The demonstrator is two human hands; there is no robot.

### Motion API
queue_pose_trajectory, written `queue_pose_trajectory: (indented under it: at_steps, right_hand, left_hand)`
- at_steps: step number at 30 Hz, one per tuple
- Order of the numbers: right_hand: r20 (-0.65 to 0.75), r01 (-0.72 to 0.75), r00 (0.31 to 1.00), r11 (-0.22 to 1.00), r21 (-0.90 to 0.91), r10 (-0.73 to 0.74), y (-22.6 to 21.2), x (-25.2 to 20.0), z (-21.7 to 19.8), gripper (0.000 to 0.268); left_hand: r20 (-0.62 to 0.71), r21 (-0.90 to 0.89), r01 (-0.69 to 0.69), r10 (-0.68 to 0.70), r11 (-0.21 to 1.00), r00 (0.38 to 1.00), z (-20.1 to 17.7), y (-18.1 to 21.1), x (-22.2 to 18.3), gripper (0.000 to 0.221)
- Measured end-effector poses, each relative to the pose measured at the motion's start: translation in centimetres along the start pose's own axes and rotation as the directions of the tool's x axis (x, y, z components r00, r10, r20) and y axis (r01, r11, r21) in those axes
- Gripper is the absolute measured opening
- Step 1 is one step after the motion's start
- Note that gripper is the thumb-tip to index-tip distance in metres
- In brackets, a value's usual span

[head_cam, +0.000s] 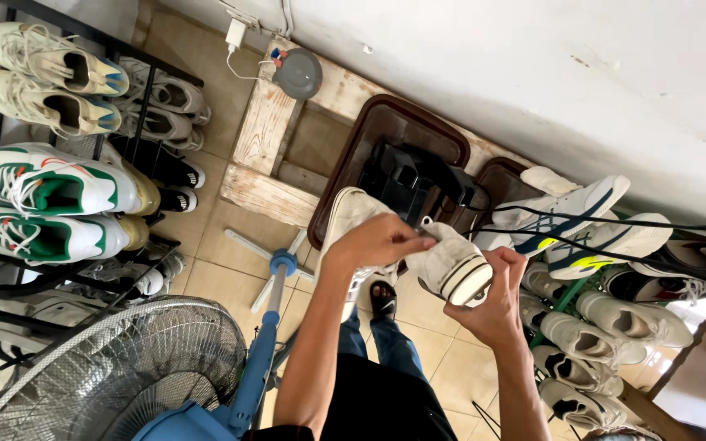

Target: The person scrapes the sole of a white sneaker with a small tool, pours liquid from a bottle onto a cloth, wipes the shoe, and then places the pair of sneakers onto a tray on a shelf.

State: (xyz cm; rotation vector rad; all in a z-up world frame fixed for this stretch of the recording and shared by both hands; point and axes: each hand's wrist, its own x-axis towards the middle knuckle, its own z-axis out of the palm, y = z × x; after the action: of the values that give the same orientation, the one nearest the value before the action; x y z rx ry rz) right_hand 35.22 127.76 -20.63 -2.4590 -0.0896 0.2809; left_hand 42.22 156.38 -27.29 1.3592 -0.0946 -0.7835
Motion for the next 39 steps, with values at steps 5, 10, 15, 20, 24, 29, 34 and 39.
queue_pose_trajectory:
  at_steps: [5, 10, 15, 20, 24, 29, 34, 39]
  right_hand:
    - [-0.050, 0.007, 0.999, 0.999, 0.048, -0.005, -0.5, 0.2, 0.7, 0.102]
    - [-0.023, -0.037, 0.999, 0.999, 0.038, 0.038, 0.1, -0.1, 0.2, 0.100]
    - [0.102, -0.279, 0.958, 0.953, 0.120, 0.268, 0.8, -1.0, -0.1, 0.121]
    - [0.242, -0.446, 0.877, 0.890, 0.091, 0.415, 1.1, -1.6, 0.1, 0.119]
    - [0.267, -0.472, 0.860, 0.877, 0.093, 0.434, 0.1, -1.0, -0.3, 0.116]
    - [0.200, -0.398, 0.912, 0.892, 0.212, 0.359, 3.6, -2.9, 1.9, 0.124]
    - [0.199, -0.443, 0.896, 0.805, 0.394, 0.396, -0.6, -2.3, 3.7, 0.125]
    - [0.157, -0.438, 0.899, 0.843, 0.313, 0.409, -6.2, 0.4, 2.8, 0.118]
  left_hand:
    - [0.228, -0.256, -0.018, 0.078, 0.967, 0.970, 0.2, -0.1, -0.3, 0.029]
    - [0.006, -0.364, -0.036, 0.041, 0.931, 0.999, 0.0, 2.3, -2.4, 0.014]
    - [-0.321, -0.418, -0.164, 0.023, 0.893, 0.947, -0.3, -0.9, -1.7, 0.018]
    - [-0.623, -0.252, -0.039, -0.131, 0.967, 0.771, -1.8, -1.7, -2.9, 0.012]
    - [-0.792, -0.148, 0.102, -0.180, 0.984, 0.583, -5.4, -7.8, -4.2, 0.048]
    - [-0.687, 0.154, 0.194, -0.036, 0.969, 0.726, -10.5, -12.3, -5.6, 0.063]
    - [-0.472, 0.378, 0.331, -0.127, 0.865, 0.872, -13.9, -12.9, -6.4, 0.039]
    - [-0.364, 0.609, 0.366, -0.161, 0.703, 0.917, -15.3, -12.6, -6.7, 0.031]
